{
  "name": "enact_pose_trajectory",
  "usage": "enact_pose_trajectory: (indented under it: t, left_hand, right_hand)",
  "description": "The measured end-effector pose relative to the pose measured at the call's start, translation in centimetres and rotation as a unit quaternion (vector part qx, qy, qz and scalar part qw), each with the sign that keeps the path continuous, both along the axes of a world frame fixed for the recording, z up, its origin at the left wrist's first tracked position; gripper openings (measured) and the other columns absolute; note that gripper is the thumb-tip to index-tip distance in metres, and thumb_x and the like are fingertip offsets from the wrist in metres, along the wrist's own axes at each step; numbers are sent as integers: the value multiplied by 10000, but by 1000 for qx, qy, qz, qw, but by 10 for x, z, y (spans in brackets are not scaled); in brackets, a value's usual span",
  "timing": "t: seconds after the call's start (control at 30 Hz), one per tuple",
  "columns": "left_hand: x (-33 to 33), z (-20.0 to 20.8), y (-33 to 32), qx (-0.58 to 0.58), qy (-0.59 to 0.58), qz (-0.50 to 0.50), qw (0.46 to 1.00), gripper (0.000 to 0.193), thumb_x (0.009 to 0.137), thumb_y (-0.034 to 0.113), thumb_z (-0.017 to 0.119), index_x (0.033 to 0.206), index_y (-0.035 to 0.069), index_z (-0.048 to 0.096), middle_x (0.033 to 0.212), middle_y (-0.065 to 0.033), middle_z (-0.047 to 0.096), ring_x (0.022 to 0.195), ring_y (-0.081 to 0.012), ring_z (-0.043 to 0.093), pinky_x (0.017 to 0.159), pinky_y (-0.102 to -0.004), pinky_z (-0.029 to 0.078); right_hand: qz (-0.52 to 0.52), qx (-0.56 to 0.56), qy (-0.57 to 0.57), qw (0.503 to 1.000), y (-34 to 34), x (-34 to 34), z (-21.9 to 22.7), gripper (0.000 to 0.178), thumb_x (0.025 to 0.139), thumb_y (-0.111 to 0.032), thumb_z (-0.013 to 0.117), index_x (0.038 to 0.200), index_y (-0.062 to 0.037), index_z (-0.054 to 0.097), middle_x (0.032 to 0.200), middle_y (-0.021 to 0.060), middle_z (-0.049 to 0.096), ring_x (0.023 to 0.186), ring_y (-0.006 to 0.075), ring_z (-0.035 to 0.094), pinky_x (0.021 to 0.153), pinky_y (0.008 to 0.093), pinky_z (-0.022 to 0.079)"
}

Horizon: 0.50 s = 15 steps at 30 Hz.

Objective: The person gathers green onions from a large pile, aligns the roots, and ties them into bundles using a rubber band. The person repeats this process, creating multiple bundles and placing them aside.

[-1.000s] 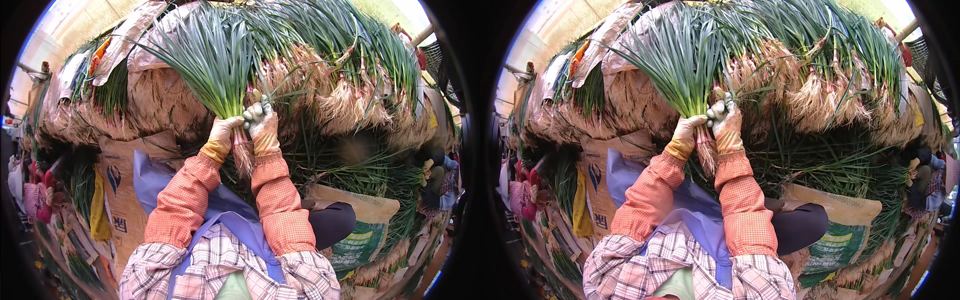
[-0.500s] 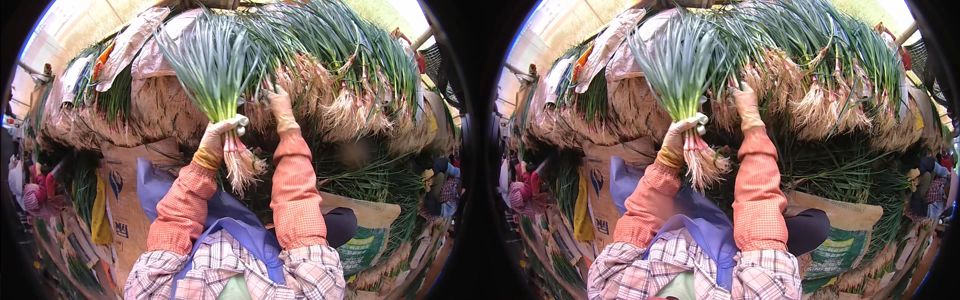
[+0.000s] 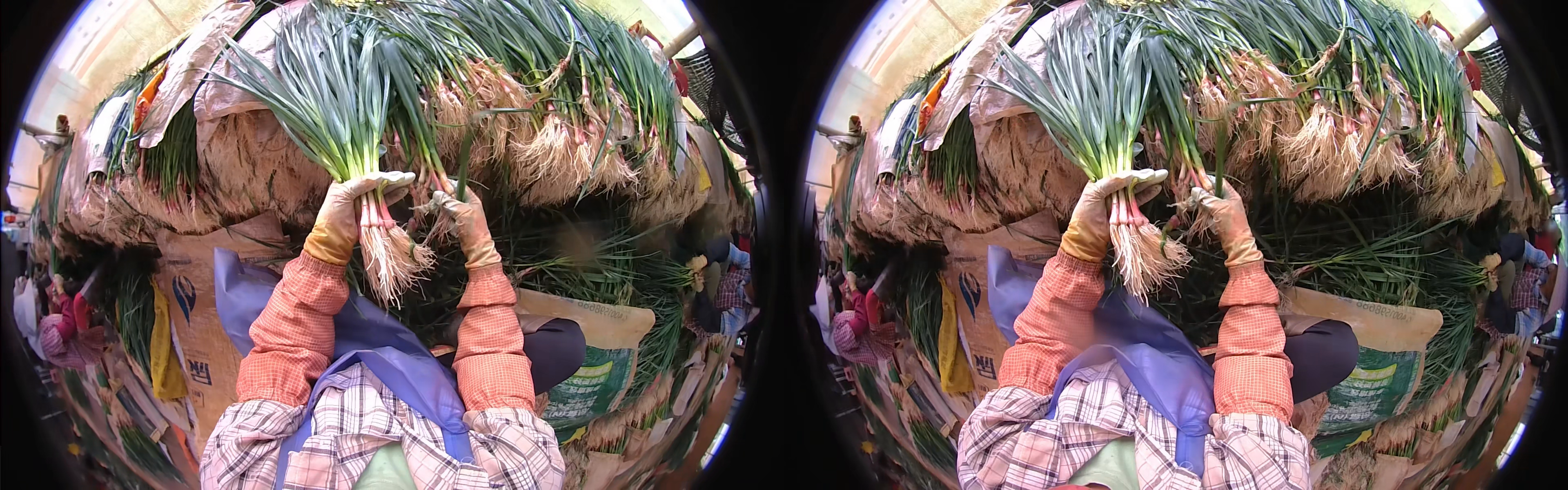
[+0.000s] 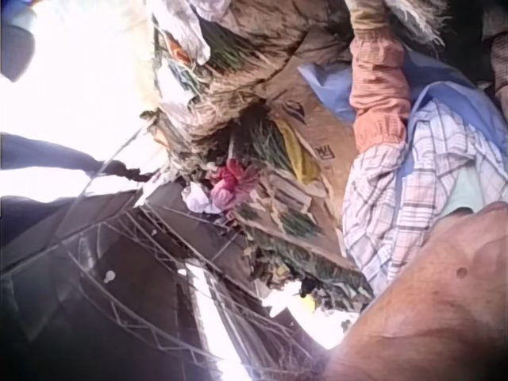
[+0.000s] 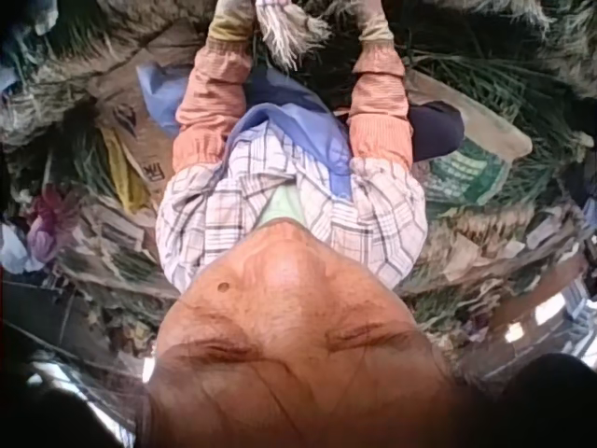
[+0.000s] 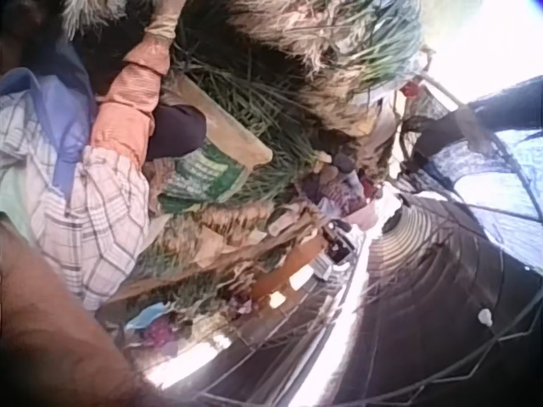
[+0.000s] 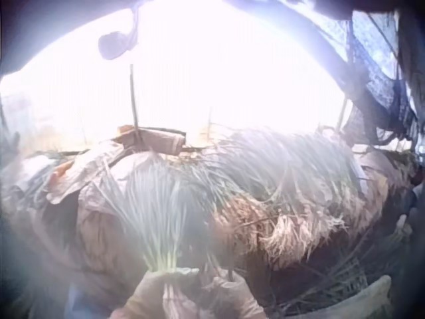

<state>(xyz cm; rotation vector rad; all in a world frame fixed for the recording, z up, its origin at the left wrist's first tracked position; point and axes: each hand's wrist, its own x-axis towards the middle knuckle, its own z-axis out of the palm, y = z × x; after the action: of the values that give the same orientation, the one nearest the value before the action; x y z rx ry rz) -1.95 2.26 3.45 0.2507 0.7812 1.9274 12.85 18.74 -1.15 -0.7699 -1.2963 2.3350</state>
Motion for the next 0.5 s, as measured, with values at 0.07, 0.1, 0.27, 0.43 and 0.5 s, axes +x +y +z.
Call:
enact_pose_trajectory:
  t: [0.07,0.1,0.27,0.43,0.5]
  left_hand:
    - [4,-2,-3,-30,-18,2,999,343,875,136,548,1082,-135,585,1085,-265,631,1017,-330,636,887,-367,541]
    - [4,-7,-2,-35,-15,4,999,310,868,111,553,1057,-133,593,1011,-250,647,910,-321,652,839,-362,555]
    - [0,-15,3,-93,24,-31,995,240,844,81,598,988,-107,634,800,-196,678,555,-263,660,524,-315,566]
    - [9,-14,3,-53,73,8,996,257,847,98,580,983,-107,656,884,-194,689,760,-249,687,749,-316,567]
    - [3,-16,0,-41,86,-21,995,277,853,116,571,997,-106,654,945,-199,685,838,-259,676,824,-343,544]
  right_hand:
    - [13,-50,66,997,-17,8,5,220,893,-26,615,1107,10,577,919,34,627,777,119,614,718,265,548]
    - [5,-59,80,995,-27,8,11,185,894,-25,615,1072,8,580,919,33,624,775,120,614,717,262,548]
    - [280,309,-56,907,-38,11,1,505,836,45,596,1320,44,451,1210,85,563,1079,162,538,945,279,433]
    - [175,209,-91,958,4,7,75,296,881,-71,589,1174,-27,570,1005,78,670,814,93,584,790,262,475]
    - [68,504,-178,842,1,-8,76,208,924,-169,549,1118,-104,584,908,87,692,740,188,650,655,328,503]
